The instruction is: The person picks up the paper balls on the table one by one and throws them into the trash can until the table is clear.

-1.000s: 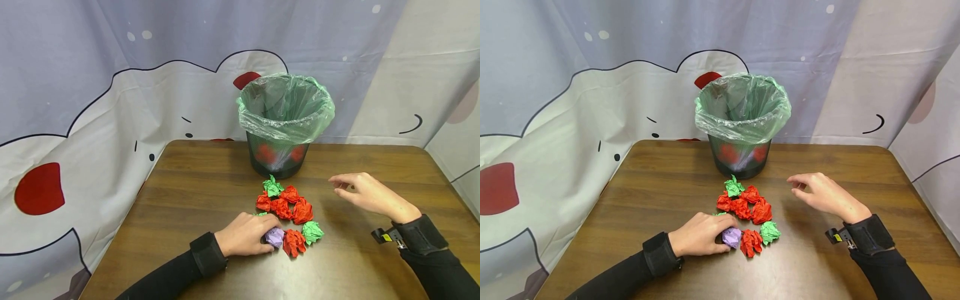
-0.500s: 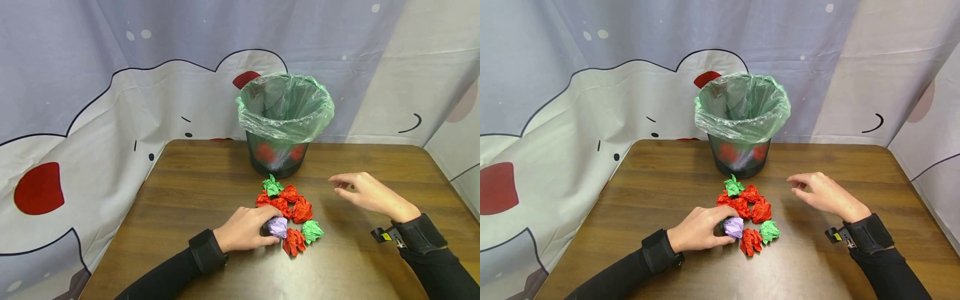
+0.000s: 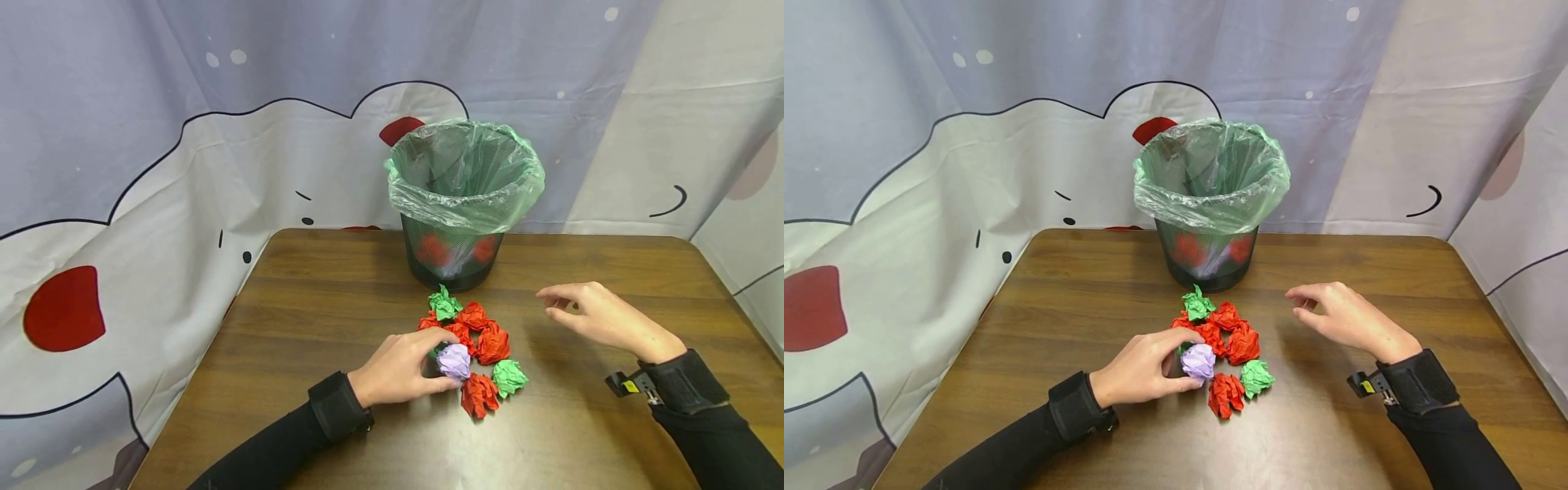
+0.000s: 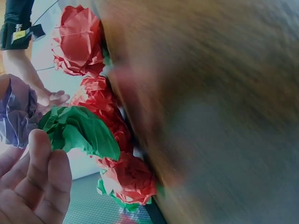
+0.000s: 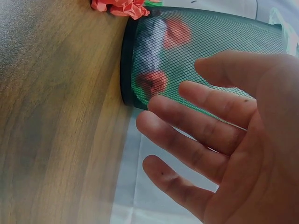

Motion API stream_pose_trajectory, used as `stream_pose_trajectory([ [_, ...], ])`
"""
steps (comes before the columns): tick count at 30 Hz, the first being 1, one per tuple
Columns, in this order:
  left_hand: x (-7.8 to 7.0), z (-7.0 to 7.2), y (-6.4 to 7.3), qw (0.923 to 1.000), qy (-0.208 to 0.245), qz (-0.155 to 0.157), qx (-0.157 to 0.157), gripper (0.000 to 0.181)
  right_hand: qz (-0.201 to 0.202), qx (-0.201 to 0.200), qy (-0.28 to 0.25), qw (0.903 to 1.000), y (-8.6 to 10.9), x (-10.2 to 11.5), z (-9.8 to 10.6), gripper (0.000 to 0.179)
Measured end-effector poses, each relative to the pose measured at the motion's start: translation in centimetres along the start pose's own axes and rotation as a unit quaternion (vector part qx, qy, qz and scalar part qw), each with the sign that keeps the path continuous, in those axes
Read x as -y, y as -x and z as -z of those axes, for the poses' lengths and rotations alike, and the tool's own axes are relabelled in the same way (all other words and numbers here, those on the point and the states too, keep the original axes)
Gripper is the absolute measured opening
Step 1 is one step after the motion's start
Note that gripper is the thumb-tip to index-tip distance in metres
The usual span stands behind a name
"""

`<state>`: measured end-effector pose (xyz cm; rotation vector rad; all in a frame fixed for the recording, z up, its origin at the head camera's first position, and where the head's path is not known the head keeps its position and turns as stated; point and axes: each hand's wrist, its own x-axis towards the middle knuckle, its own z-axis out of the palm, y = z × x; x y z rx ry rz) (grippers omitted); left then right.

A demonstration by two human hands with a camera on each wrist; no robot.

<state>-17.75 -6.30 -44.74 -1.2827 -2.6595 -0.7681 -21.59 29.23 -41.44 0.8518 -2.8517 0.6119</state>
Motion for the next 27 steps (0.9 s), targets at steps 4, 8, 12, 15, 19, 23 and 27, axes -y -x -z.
stream_pose_trajectory([
  [4, 0.1, 0.1, 0.0, 0.9996, 0.02, -0.005, -0.021, 0.059, -0.003, 0.001, -0.001, 1.0, 0.1, -0.1, -0.1, 0.026],
  [8, 0.1, 0.5, 0.0, 0.9975, 0.062, 0.008, -0.033, 0.06, -0.007, 0.004, -0.004, 1.0, 0.2, -0.1, -0.1, 0.026],
  [12, 0.3, 0.8, 0.0, 0.9937, 0.102, 0.027, -0.039, 0.057, -0.009, 0.003, -0.006, 0.9999, 0.3, -0.2, -0.3, 0.026],
  [15, 0.5, 0.9, 0.1, 0.9928, 0.108, 0.034, -0.04, 0.056, -0.009, 0.002, -0.006, 0.9999, 0.3, -0.3, -0.3, 0.026],
  [19, 0.5, 0.9, 0.1, 0.9931, 0.106, 0.036, -0.036, 0.056, -0.006, 0.0, -0.007, 1.0, 0.3, -0.3, -0.4, 0.026],
  [23, 0.5, 1.0, 0.1, 0.9937, 0.097, 0.037, -0.043, 0.056, -0.007, -0.001, -0.01, 0.9999, 0.4, -0.3, -0.5, 0.026],
  [27, 0.6, 1.6, 0.0, 0.9937, 0.081, 0.036, -0.069, 0.055, -0.008, -0.002, -0.013, 0.9999, 0.4, -0.3, -0.7, 0.026],
])
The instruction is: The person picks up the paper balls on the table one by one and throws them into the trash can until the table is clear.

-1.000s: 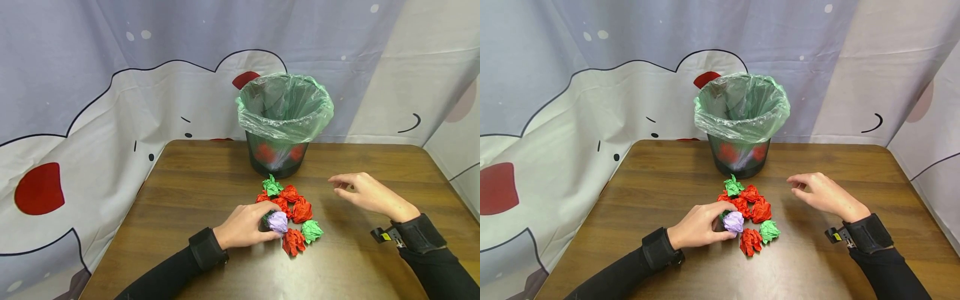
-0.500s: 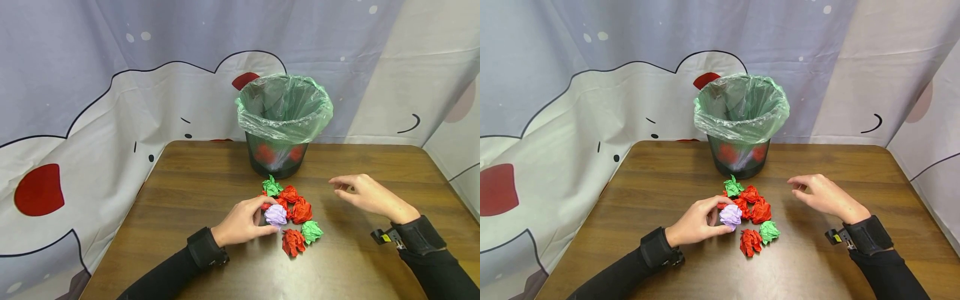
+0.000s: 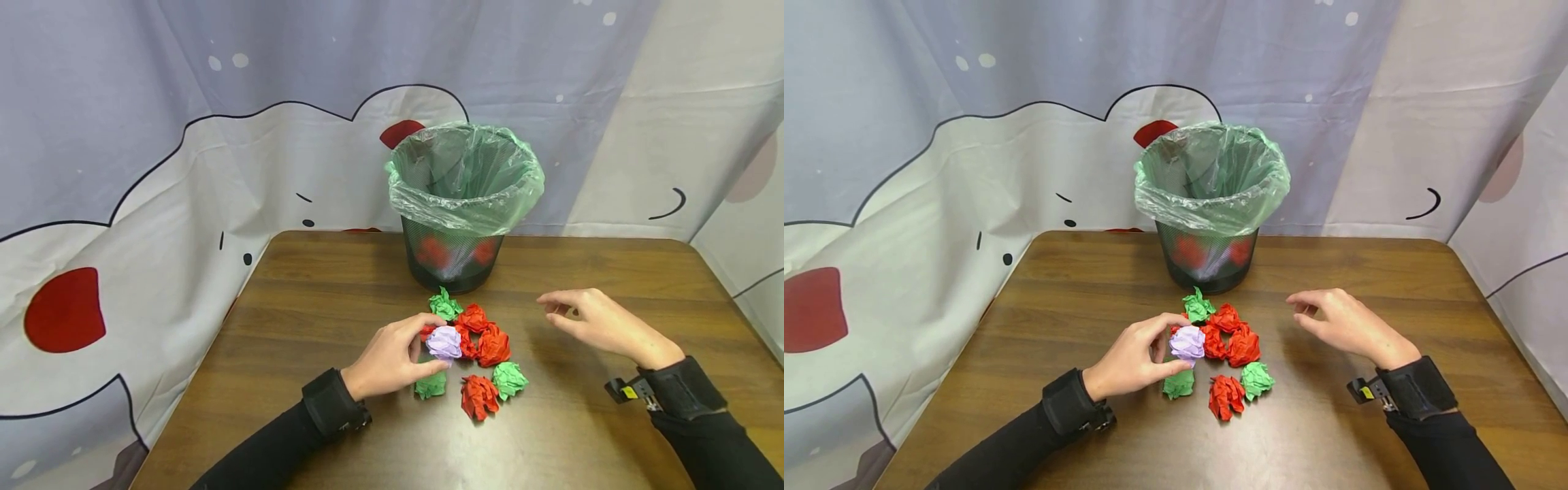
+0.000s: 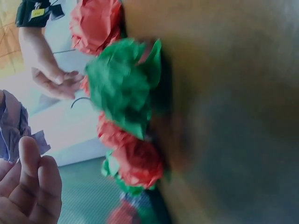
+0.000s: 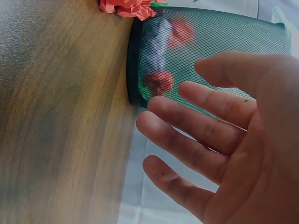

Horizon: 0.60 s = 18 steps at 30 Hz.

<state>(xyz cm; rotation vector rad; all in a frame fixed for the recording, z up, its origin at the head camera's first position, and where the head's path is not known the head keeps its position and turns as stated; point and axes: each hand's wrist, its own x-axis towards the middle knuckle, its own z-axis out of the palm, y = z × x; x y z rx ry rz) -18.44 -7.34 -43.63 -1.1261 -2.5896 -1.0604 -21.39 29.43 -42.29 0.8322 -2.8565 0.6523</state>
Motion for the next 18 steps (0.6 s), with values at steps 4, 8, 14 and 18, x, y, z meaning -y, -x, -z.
stream_pose_trajectory([
  [4, -0.1, 1.1, -0.6, 0.9994, -0.012, -0.006, -0.031, 0.054, 0.0, -0.003, -0.001, 1.0, 0.1, -0.1, -0.1, 0.026],
  [8, -0.2, 2.4, -1.3, 0.9981, -0.018, -0.012, -0.058, 0.054, -0.004, 0.001, -0.005, 1.0, 0.1, -0.2, -0.2, 0.026],
  [14, -0.6, 5.0, -2.9, 0.9947, -0.031, -0.035, -0.091, 0.055, -0.01, 0.006, -0.007, 0.9999, 0.3, -0.2, -0.2, 0.026],
  [18, -0.9, 6.7, -4.4, 0.9905, -0.051, -0.056, -0.115, 0.056, -0.01, 0.004, -0.005, 0.9999, 0.4, -0.3, -0.2, 0.026],
])
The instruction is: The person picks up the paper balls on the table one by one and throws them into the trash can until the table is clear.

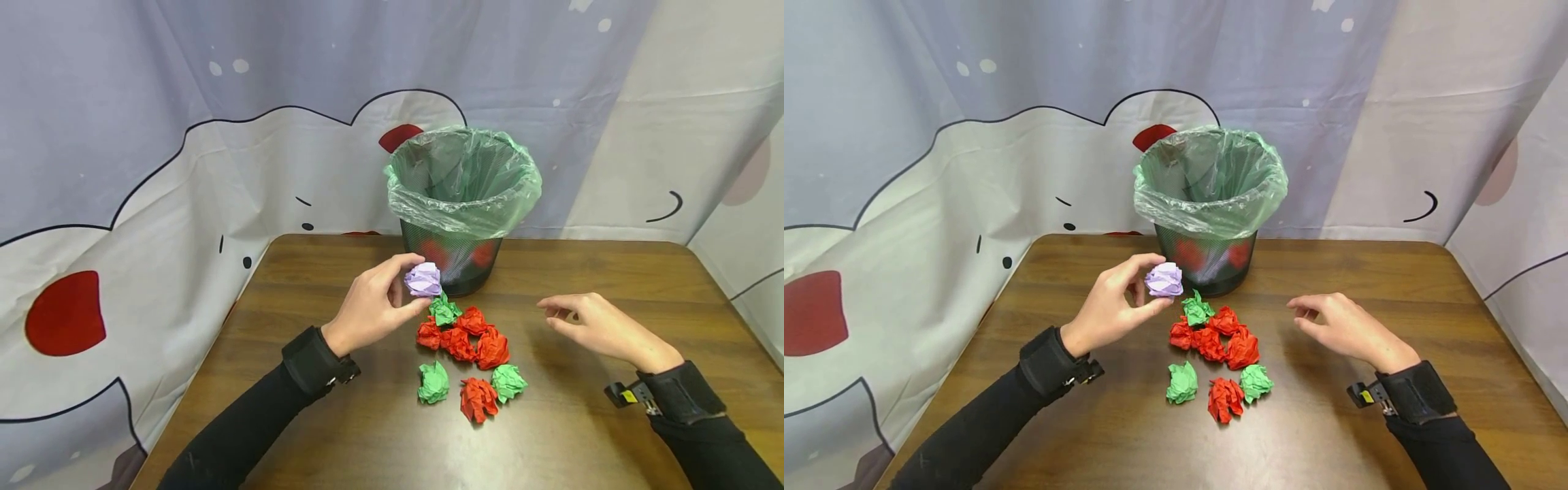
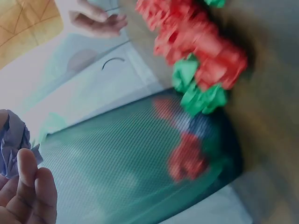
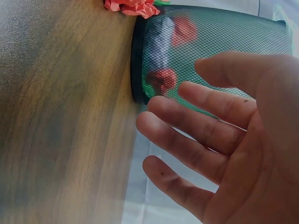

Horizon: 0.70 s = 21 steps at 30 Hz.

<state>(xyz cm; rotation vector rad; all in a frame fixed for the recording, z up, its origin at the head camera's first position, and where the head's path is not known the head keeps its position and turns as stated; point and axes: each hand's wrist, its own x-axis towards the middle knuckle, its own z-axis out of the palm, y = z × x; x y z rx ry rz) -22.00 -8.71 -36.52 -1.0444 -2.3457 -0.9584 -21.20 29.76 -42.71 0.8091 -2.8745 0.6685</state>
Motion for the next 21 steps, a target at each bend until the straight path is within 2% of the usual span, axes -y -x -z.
stream_pose_trajectory([
  [13, -0.9, 4.2, -5.6, 0.9936, -0.031, -0.067, -0.085, 0.055, -0.002, -0.001, -0.007, 1.0, 0.2, -0.2, 0.0, 0.025],
  [21, -1.5, 5.7, -8.5, 0.9896, -0.038, -0.073, -0.118, 0.052, -0.004, 0.0, -0.013, 0.9999, 0.3, -0.4, -0.1, 0.024],
])
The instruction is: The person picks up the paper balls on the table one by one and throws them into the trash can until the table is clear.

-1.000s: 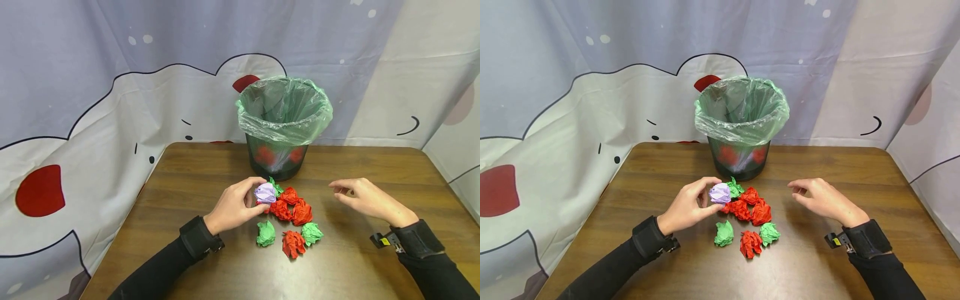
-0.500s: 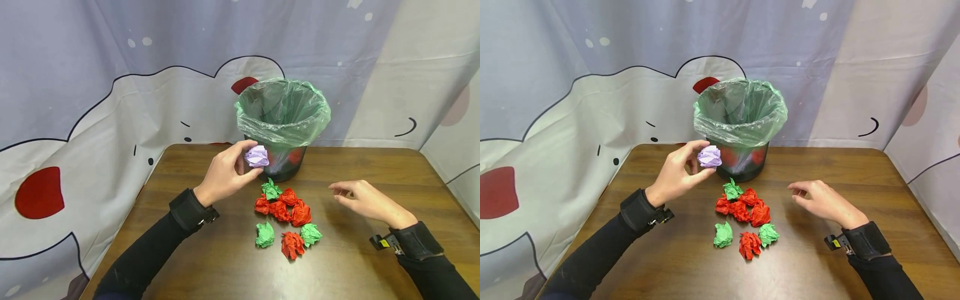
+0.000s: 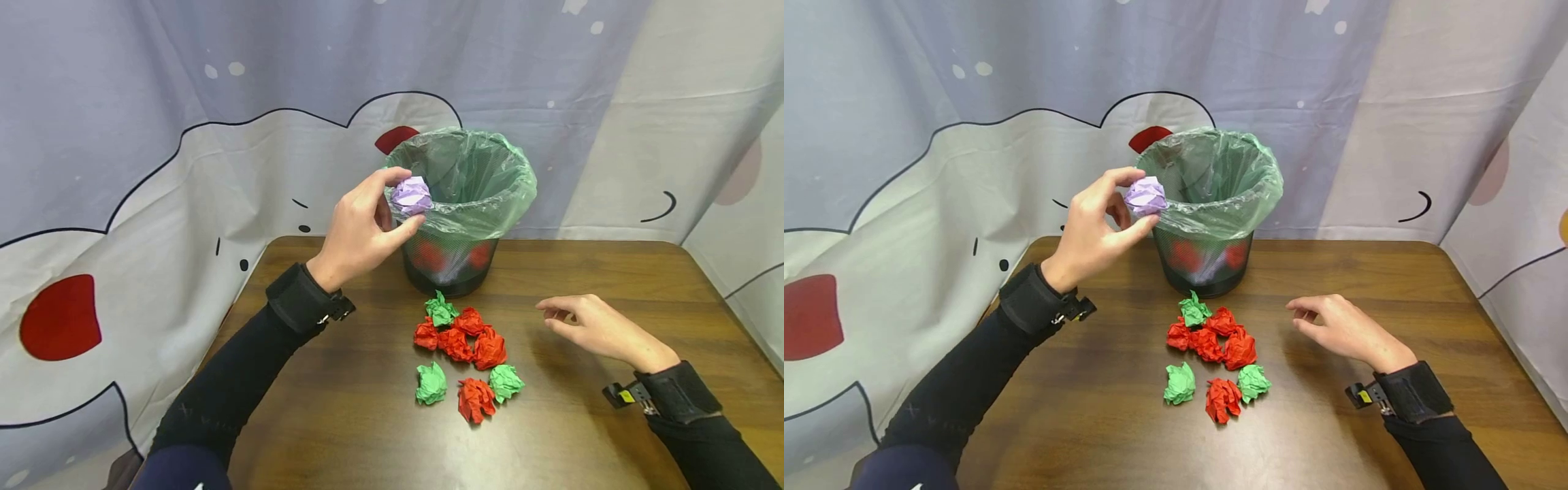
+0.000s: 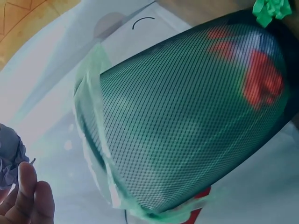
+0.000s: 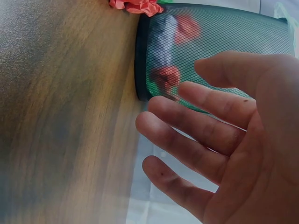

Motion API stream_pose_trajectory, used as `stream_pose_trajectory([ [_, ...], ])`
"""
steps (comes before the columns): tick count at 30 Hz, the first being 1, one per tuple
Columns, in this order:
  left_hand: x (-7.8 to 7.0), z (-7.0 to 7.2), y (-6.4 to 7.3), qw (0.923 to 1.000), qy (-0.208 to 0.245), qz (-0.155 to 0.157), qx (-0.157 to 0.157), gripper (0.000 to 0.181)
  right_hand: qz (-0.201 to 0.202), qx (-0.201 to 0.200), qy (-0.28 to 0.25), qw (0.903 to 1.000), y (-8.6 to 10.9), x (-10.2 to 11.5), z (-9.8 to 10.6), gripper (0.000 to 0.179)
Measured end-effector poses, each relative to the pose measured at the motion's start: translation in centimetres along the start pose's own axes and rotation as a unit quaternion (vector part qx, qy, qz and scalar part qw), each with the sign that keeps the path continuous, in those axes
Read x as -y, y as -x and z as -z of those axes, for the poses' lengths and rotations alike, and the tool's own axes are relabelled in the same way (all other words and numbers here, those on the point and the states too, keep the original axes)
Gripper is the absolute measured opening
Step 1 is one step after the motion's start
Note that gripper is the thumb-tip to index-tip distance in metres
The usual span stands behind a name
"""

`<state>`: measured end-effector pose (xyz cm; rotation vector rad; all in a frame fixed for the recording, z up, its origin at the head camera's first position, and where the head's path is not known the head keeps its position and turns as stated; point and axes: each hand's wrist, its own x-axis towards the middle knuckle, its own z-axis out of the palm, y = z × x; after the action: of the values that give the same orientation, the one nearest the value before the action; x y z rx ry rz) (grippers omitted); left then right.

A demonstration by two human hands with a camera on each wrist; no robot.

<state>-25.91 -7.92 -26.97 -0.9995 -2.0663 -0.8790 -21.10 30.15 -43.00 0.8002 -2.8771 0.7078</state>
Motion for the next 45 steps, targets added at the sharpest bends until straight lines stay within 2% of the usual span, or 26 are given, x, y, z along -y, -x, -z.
stream_pose_trajectory([
  [6, 0.1, 0.6, -2.1, 0.9998, -0.013, 0.0, -0.013, 0.051, -0.006, 0.002, 0.0, 1.0, 0.0, -0.3, -0.1, 0.025],
  [18, 0.6, 1.2, -5.9, 0.9989, -0.043, 0.021, -0.006, 0.048, -0.013, 0.006, 0.004, 0.9999, 0.1, -0.5, -0.1, 0.025],
  [31, 0.7, 1.1, -8.9, 0.9911, -0.106, 0.064, 0.049, 0.051, -0.023, 0.003, -0.004, 0.9997, 0.6, -0.8, -0.4, 0.025],
  [37, 1.2, 1.0, -9.7, 0.9813, -0.135, 0.103, 0.091, 0.053, -0.031, 0.009, -0.005, 0.9995, 0.8, -0.9, -0.5, 0.026],
  [45, 2.2, 0.0, -10.3, 0.958, -0.183, 0.141, 0.17, 0.059, -0.034, 0.01, -0.007, 0.9993, 0.8, -0.8, -0.5, 0.027],
])
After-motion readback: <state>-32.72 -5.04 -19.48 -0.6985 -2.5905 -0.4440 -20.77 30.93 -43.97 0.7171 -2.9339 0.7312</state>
